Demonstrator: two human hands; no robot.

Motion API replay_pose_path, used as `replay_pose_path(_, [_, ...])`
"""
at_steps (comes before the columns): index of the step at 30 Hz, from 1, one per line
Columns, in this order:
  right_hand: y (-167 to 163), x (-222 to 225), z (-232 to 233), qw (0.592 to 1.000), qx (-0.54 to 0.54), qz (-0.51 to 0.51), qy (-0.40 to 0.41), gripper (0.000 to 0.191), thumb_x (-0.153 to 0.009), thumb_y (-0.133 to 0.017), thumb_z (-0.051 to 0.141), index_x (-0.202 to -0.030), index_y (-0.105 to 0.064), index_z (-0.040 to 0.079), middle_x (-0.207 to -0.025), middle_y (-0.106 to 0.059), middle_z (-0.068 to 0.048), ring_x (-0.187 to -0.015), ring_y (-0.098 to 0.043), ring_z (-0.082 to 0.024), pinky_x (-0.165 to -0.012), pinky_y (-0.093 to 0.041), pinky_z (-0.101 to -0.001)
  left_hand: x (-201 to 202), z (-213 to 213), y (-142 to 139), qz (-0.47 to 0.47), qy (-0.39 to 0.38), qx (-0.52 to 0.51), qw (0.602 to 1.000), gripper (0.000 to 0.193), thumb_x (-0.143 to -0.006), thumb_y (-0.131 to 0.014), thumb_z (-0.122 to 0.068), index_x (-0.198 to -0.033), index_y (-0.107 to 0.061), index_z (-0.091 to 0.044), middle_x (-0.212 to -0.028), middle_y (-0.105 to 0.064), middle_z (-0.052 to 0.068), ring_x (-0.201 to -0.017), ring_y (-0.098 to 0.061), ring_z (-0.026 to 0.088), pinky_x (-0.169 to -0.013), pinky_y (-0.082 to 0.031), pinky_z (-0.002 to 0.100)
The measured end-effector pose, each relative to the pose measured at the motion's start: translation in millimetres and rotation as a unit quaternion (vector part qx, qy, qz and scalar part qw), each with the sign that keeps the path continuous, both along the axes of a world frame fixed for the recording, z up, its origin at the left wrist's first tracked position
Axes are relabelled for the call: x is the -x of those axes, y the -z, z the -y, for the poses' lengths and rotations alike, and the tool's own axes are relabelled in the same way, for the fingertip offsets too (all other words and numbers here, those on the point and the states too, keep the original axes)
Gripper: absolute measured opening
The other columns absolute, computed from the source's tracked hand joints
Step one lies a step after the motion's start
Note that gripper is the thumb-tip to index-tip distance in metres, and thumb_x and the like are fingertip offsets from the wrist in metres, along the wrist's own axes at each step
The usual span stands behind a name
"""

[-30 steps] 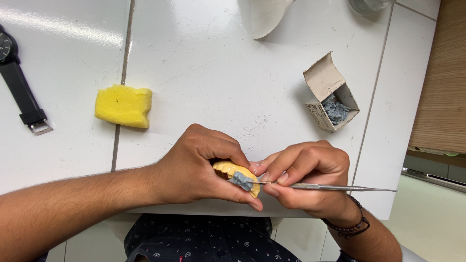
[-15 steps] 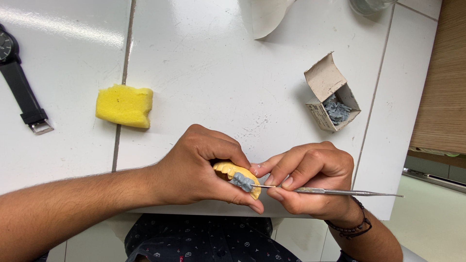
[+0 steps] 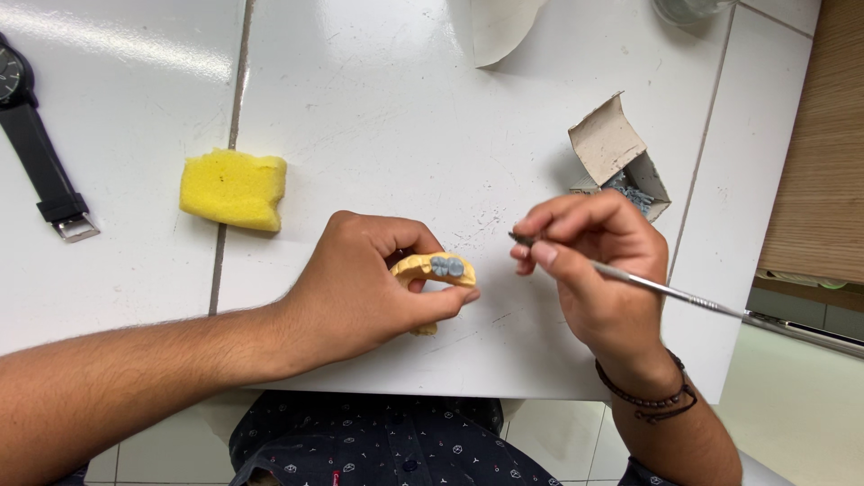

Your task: The person holds a yellow dental model with gray artificial teeth in one hand and uses a metal wax carver to sculpt and smooth the material around the teeth, rotating the model to reach different surfaces and occasionally pausing to view the work before continuing to carve.

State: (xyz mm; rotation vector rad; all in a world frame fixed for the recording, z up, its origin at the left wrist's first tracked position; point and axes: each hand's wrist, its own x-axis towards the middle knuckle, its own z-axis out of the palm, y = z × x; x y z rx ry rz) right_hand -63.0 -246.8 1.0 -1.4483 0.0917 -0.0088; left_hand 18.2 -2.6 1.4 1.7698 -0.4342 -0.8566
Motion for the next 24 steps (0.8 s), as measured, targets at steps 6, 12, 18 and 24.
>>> replay_pose_path(6, [-6.0, -9.7, -3.5, 0.999, 0.04, -0.022, -0.004, 0.027, -0.1, -0.043, 0.0, -0.108, -0.066, -0.011, -0.113, -0.069, -0.027, -0.103, -0.071, -0.034, -0.098, -0.063, -0.045, -1.0, 2.3, -4.5, -0.021, -0.018, 0.009, 1.0, 0.024, -0.077, -0.085, -0.027, -0.081, -0.078, -0.005, -0.065, -0.078, 0.002, -0.057, -0.073, 0.004, -0.05, -0.057, 0.019])
replay_pose_path(12, [-12.3, -6.5, -5.1, 0.998, 0.054, -0.005, -0.017, 0.047, -0.104, -0.033, 0.023, -0.106, -0.065, -0.01, -0.111, -0.065, -0.026, -0.106, -0.066, -0.036, -0.098, -0.054, -0.043, -0.3, 2.2, -3.0, -0.009, -0.012, 0.029, 0.999, 0.024, -0.077, -0.085, -0.027, -0.083, -0.079, -0.005, -0.067, -0.079, 0.002, -0.057, -0.074, 0.005, -0.051, -0.059, 0.02])
replay_pose_path(18, [0.0, 0.9, 1.0, 0.999, 0.029, -0.002, -0.03, 0.03, -0.116, -0.054, 0.018, -0.109, -0.069, -0.007, -0.094, -0.066, -0.019, -0.078, -0.069, -0.021, -0.07, -0.062, -0.0334, -0.2, 0.4, 0.0, 0.043, 0.002, 0.059, 0.997, 0.028, -0.077, -0.088, -0.029, -0.089, -0.079, -0.005, -0.073, -0.079, 0.003, -0.06, -0.074, 0.005, -0.051, -0.06, 0.019])
replay_pose_path(24, [-2.7, 2.9, 1.1, 0.99, 0.108, 0.034, -0.089, 0.014, -0.092, -0.074, -0.008, -0.106, -0.069, -0.005, -0.104, -0.073, -0.017, -0.099, -0.078, -0.026, -0.089, -0.069, -0.0362, -0.3, -0.2, 1.2, 0.001, 0.017, 0.098, 0.995, 0.034, -0.074, -0.089, -0.035, -0.088, -0.08, -0.006, -0.074, -0.079, 0.003, -0.06, -0.076, 0.005, -0.051, -0.062, 0.018])
